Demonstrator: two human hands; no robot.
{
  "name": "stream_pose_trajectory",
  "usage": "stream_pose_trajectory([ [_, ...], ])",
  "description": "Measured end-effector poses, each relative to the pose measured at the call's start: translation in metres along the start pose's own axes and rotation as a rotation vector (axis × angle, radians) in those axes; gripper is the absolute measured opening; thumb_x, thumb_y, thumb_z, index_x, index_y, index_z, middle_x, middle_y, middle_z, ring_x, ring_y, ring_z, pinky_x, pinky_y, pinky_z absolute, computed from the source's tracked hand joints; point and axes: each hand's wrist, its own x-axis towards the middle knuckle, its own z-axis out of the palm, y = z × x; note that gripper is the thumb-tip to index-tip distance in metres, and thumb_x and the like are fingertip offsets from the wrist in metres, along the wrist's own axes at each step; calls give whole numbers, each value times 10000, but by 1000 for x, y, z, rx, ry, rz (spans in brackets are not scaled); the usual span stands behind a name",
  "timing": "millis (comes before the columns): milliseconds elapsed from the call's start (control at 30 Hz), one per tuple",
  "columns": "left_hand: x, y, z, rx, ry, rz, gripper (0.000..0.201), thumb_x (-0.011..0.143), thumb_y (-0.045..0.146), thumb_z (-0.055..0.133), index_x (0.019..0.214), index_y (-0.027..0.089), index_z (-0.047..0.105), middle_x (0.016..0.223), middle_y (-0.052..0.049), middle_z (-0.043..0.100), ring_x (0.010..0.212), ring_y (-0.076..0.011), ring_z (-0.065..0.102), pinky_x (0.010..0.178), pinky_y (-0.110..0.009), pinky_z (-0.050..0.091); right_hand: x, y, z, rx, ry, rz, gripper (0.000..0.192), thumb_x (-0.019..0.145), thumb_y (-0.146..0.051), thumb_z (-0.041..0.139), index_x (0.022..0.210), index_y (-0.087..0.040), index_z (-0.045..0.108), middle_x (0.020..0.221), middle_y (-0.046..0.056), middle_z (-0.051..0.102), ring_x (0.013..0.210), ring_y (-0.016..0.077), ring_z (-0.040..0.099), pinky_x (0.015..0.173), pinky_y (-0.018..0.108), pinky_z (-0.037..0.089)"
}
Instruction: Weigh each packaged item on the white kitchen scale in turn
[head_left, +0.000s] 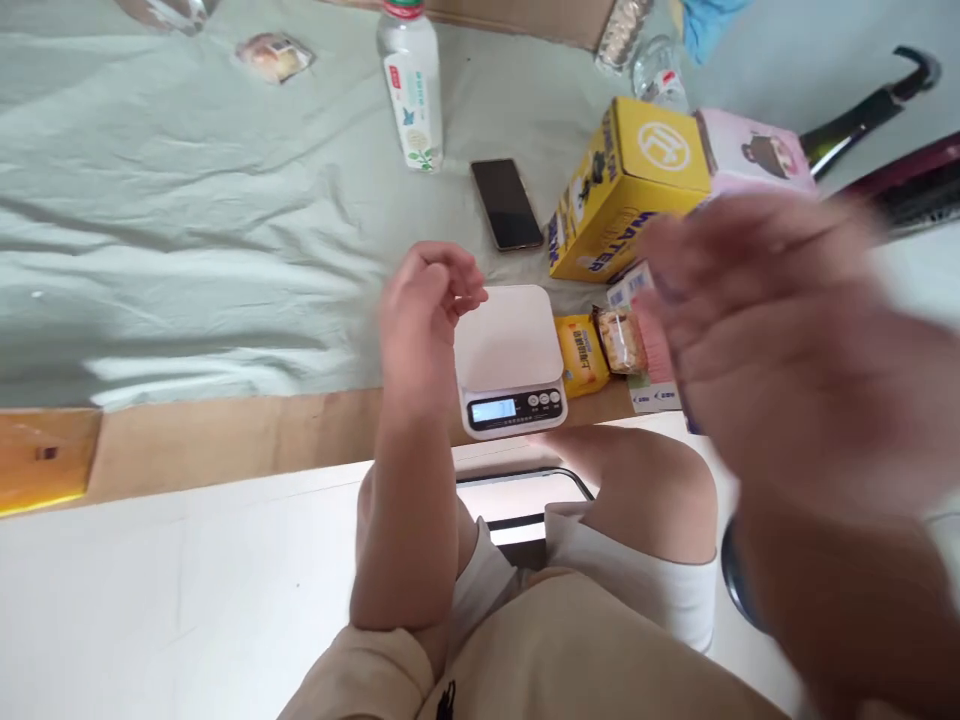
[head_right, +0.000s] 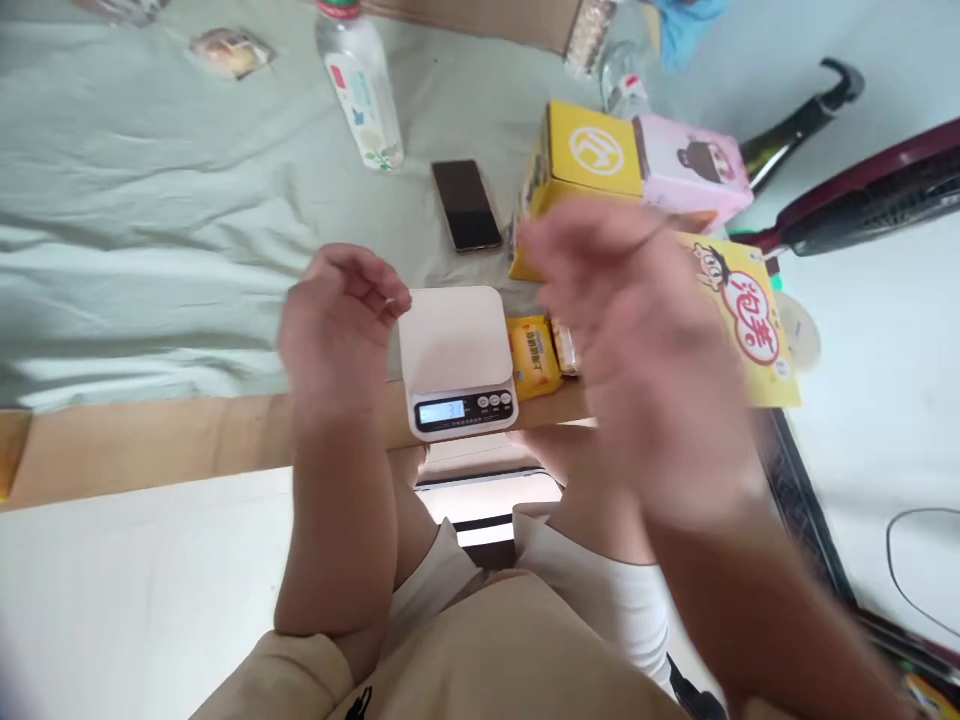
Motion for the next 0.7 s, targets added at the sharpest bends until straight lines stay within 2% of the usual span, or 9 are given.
stream_pose_trajectory([
  [67,-5,4,-5,77,57,-22,152,842,337,657,756,212,656,796,-19,639,746,-147,600,719,-301,499,-18,21,55,128,-53,46,367,949,-568,670,1308,-494,656,1493,-119,675,1534,182,575,1266,417,548],
  [167,-14,15,-20,151,75,-35,214,955,327,591,794,203,659,831,-17,623,766,-140,592,654,-292,470,-18,37,118,124,-248,6,597,972,-688,570,1492,-400,516,1691,-33,510,1629,223,458,1339,491,474],
  [233,-19,27,-35,110,142,-6,268,1015,359,538,825,209,654,848,-22,626,755,-148,592,596,-301,437,-9,32,152,102,-378,-68,625,997,-660,532,1544,-366,461,1722,-23,465,1647,219,424,1371,466,433],
  [300,-21,41,-55,39,277,68,299,1052,359,474,835,220,626,858,-19,630,776,-156,612,615,-327,447,-1,19,183,69,-486,-114,542,1029,-560,504,1538,-379,470,1708,-53,480,1632,192,439,1384,421,413],
  [367,-21,57,-77,-26,438,154,326,1069,343,394,830,225,581,854,-18,612,862,-170,652,716,-367,500,7,11,215,20,-547,-136,463,1033,-456,491,1488,-379,529,1662,-77,533,1602,168,469,1381,393,410],
  [467,-24,80,-109,-95,738,272,377,1101,341,217,882,227,502,964,-22,609,1129,-185,679,1004,-434,540,21,18,266,-49,-516,-112,413,1038,-435,428,1390,-317,608,1573,-28,611,1538,184,520,1335,440,450],
  [567,-39,101,-133,-112,1046,509,365,1102,297,151,945,219,471,1132,-29,585,1395,-198,615,1294,-502,398,36,39,320,-114,-570,-79,500,982,-553,535,1374,-248,592,1555,52,606,1514,237,527,1316,501,453],
  [633,-52,115,-145,-105,1158,653,354,1080,290,151,978,217,482,1189,-21,552,1544,-245,526,1356,-540,341,41,49,353,-157,-724,-160,695,867,-580,713,1440,-226,543,1593,74,570,1541,254,497,1333,481,437],
  [700,-64,127,-156,-143,1111,571,438,1065,422,94,1071,260,501,1330,27,515,1672,-285,352,1347,-545,362,39,51,381,-230,-881,-282,835,830,-529,768,1545,-225,464,1670,85,480,1585,251,445,1342,454,422],
])
